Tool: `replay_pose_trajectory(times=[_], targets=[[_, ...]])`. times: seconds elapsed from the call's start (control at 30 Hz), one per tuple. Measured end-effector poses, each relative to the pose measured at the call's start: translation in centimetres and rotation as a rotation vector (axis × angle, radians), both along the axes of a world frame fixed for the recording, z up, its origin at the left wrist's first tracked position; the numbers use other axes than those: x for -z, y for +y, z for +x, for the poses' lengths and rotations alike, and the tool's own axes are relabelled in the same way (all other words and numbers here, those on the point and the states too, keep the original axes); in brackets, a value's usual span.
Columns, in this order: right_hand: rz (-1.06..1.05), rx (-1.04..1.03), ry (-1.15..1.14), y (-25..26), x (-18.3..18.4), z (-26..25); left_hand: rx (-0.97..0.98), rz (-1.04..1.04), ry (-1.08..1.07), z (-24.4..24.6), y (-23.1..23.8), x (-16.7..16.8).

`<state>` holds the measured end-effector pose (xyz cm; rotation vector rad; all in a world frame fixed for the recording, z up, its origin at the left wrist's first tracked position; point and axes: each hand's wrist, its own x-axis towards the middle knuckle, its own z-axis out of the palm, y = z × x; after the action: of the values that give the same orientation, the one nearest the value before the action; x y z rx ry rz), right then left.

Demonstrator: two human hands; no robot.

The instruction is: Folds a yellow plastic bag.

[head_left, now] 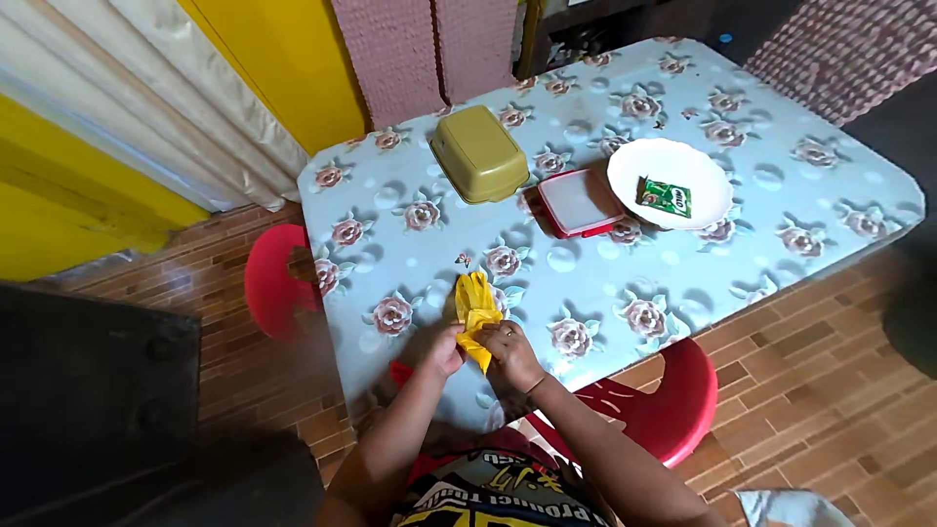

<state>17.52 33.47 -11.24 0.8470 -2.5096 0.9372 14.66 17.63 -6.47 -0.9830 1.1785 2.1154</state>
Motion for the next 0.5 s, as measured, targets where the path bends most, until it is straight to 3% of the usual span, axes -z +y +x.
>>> replay_pose_trajectory(times=[0.13,0.23,0.37,0.43,0.5], targets=[[-0.18,0.104,-0.266,-0.3,-2.4,-0.3,0.092,0.114,0.201,0.5,-0.4,-0.7],[-0.34,0.198,-0.547,-0.6,-3.8,-1.4,0.208,-0.002,0.388,1.2,-0.3,-1.2],[-0.641,0.179,-0.777,-0.6,-4.9,-2.2,0.122,-0.221,0.451,0.8,0.2,-1.5],[-0.753,0.321,-0.789,-0.4,-4.7,-2.0,0.062,-0.207,0.453,0.3,-0.2,-2.2],[-0.921,0.479,-0.942,-0.1,-4.3,-1.9,0.005,-0.145,0.441,-0.1,-0.8,-3.3]])
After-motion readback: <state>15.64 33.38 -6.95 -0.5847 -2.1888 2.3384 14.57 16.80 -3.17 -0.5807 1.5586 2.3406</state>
